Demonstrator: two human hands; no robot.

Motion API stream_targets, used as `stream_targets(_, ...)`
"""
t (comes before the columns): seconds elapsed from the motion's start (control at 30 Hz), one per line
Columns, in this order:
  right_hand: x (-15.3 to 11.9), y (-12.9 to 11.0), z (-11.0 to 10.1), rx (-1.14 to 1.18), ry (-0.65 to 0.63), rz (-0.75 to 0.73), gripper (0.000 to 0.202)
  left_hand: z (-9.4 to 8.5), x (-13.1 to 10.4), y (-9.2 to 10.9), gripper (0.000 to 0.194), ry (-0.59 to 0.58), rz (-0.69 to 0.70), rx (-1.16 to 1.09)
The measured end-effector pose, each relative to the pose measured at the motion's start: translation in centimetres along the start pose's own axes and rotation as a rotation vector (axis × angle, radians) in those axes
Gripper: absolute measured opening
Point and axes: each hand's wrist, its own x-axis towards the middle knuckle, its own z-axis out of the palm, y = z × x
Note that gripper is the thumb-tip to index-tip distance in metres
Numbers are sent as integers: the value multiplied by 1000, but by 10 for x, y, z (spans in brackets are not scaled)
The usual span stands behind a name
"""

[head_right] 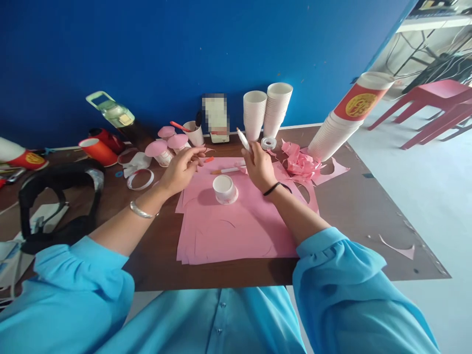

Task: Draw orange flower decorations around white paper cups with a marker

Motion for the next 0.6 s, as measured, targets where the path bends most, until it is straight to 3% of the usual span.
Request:
stream_targets(0.13, -12, -19, 4, 433, -102, 151, 36, 3, -30, 13, 73, -232, -54, -413)
stream_targets(0.23, -30, -26, 10, 485, -142, 186, 40, 8, -38, 27, 93, -436, -62, -490)
stream_targets(0.3, -39, -26, 12, 446, -168, 172, 39, 15, -38, 35, 104, -495, -83, -526)
stream_targets(0.37, -43, -26, 11, 414, -182, 157, 40, 23, -36, 38, 98, -495, -111, -578)
stream_targets(0.5, -39, -32, -2, 343, -126, 95, 48, 38, -30, 38, 66, -438, -205, -745)
stream_targets(0.6, -37, -42, -13, 358, -85, 35, 47, 40, -29, 41, 55, -307, -302, -874)
